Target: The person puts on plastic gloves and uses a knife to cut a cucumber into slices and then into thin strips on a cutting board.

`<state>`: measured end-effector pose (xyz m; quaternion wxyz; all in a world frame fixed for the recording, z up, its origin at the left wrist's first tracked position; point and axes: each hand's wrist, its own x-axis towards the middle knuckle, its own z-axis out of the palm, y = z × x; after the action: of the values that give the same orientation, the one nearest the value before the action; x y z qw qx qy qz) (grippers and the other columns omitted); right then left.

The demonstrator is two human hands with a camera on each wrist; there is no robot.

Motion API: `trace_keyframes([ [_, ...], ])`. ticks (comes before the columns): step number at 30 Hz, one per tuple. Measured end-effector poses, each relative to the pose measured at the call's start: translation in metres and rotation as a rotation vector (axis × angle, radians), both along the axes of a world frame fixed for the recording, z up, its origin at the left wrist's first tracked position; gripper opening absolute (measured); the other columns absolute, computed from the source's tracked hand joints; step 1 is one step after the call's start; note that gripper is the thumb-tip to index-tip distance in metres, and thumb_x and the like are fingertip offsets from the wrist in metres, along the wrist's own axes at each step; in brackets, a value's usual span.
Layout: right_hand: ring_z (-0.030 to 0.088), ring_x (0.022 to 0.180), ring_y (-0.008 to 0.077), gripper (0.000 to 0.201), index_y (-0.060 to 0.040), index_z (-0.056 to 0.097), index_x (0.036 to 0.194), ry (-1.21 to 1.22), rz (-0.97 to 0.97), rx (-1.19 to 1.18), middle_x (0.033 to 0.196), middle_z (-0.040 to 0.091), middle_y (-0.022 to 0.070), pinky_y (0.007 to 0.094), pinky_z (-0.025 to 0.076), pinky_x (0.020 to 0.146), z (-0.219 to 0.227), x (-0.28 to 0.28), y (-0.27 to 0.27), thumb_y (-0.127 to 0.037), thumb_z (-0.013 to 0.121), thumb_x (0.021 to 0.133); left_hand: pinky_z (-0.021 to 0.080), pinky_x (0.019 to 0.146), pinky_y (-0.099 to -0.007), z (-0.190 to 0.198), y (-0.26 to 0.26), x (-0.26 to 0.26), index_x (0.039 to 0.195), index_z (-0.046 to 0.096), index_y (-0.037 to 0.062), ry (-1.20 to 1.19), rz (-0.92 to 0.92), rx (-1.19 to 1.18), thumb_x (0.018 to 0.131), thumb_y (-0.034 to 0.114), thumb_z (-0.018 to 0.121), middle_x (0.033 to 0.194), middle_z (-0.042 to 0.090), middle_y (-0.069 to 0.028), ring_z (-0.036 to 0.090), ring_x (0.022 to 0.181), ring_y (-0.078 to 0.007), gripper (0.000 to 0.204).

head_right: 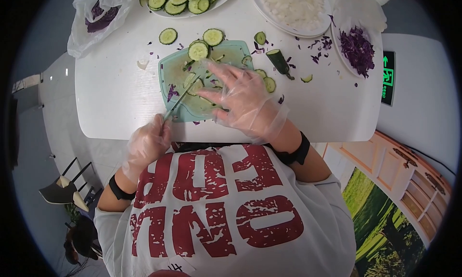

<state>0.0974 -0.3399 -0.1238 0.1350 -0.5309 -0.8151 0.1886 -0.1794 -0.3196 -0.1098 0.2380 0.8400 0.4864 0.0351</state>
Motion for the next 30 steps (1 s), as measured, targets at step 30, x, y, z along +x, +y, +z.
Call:
trace_keyframes([
  [30, 0.049, 0.129, 0.0333, 0.049, -0.0315, 0.071, 0.122, -0.019, 0.029, 0.134, 0.154, 0.041, 0.0115, 0.0496, 0.045, 0.098, -0.002, -0.002, 0.001, -0.03, 0.076, 0.074, 0.049, 0.047, -0.0479, 0.006, 0.004, 0.015, 0.083, 0.055, 0.0055, 0.06, -0.04, 0.035, 0.095, 0.019, 0.062, 0.056, 0.059, -0.0176, 0.061, 0.05, -0.0383, 0.02],
])
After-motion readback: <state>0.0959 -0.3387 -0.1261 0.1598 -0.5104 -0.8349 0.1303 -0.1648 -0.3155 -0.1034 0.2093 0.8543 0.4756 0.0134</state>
